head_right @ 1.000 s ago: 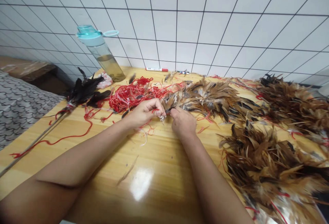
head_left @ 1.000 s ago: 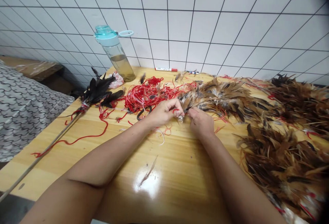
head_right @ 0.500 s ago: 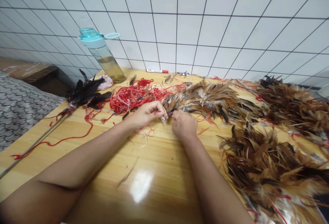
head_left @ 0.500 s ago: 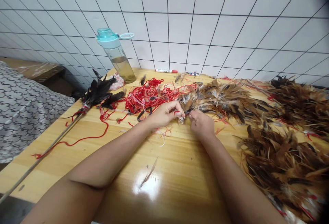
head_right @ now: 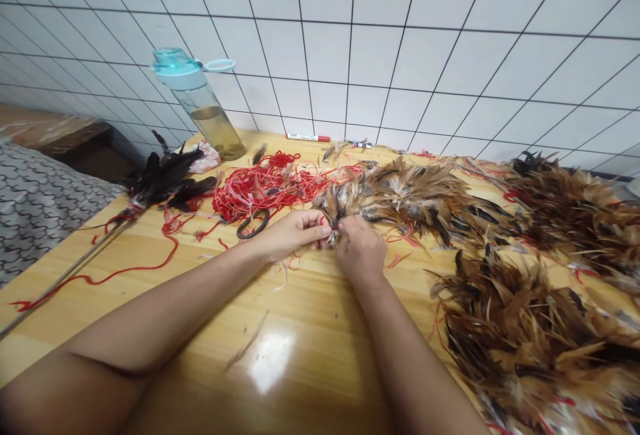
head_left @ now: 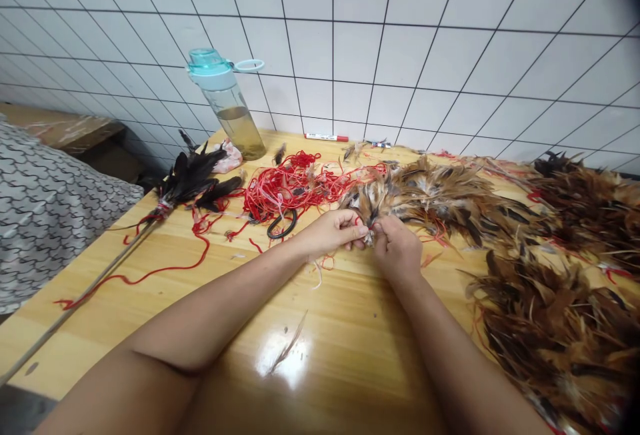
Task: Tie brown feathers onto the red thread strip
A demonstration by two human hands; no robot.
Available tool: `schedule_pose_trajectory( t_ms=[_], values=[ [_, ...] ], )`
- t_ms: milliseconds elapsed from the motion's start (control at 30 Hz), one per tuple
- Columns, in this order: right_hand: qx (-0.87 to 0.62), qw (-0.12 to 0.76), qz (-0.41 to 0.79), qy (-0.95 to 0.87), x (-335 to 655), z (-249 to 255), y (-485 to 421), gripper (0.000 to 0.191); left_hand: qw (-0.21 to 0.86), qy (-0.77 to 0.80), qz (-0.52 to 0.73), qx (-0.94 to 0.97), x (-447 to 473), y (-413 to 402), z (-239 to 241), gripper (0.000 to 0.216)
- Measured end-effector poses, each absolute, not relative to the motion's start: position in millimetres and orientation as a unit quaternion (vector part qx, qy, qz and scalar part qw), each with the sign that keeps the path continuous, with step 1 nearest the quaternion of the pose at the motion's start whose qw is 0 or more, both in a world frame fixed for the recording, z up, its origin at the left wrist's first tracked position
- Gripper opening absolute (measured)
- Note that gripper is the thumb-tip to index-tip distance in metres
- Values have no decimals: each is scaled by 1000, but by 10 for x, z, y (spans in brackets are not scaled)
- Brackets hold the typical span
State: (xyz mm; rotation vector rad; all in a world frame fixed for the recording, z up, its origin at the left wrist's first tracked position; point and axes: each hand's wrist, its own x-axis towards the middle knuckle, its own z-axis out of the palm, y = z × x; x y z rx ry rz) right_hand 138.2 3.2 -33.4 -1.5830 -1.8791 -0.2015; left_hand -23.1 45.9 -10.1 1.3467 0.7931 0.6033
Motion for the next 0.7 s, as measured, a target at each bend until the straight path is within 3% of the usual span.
schedule_pose_trajectory(
  t_ms=[300,500,700],
  values=[
    [-555,343,-31,-757,1341,-317,8,24,723,366,272,518,-221,465,-218,38],
    [-568,391,154,-707,1313,-349,46,13,727,346,357,472,-239,521,-168,37],
    [-540,423,283,-670,1301,-392,83,14,722,351,385,455,-243,551,-185,38]
  ],
)
